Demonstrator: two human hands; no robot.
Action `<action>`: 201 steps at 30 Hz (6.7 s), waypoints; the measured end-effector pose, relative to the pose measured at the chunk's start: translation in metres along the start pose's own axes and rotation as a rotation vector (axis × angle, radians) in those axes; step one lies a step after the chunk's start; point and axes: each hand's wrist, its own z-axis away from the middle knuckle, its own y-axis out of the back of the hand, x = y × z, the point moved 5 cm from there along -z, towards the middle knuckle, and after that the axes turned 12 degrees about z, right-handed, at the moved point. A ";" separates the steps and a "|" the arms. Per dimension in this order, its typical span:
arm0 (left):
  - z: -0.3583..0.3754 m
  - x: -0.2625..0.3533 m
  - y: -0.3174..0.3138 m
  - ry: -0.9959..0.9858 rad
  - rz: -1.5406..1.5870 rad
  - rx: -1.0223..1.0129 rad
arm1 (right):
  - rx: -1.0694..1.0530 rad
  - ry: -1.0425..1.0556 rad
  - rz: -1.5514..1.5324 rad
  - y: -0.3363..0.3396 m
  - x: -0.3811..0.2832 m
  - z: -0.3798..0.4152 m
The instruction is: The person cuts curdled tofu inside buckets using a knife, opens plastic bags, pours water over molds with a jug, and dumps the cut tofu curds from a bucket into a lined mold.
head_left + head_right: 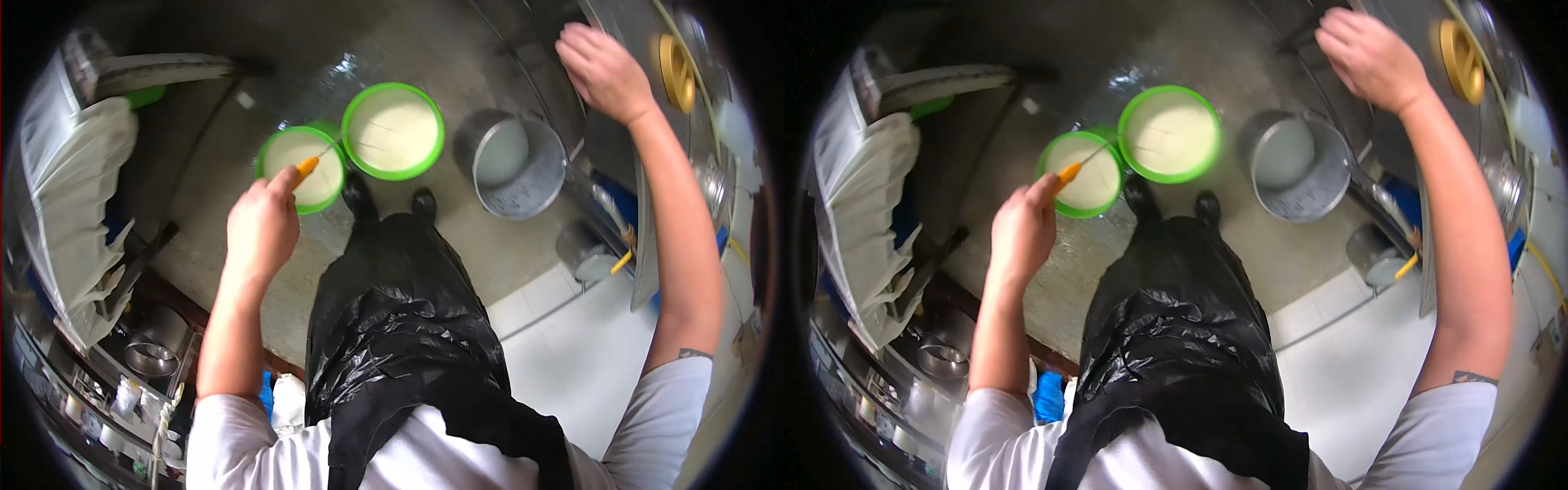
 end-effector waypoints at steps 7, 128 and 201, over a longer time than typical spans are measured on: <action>0.053 -0.090 0.004 0.406 1.378 0.363 | -0.041 -0.008 -0.040 -0.004 0.002 -0.004; 0.574 -0.712 0.310 -0.601 0.788 0.029 | -0.686 -1.098 -1.092 0.492 -1.019 -0.349; 0.215 0.818 -0.330 -1.241 0.017 -0.340 | -0.021 -2.015 -1.067 0.157 -0.394 0.842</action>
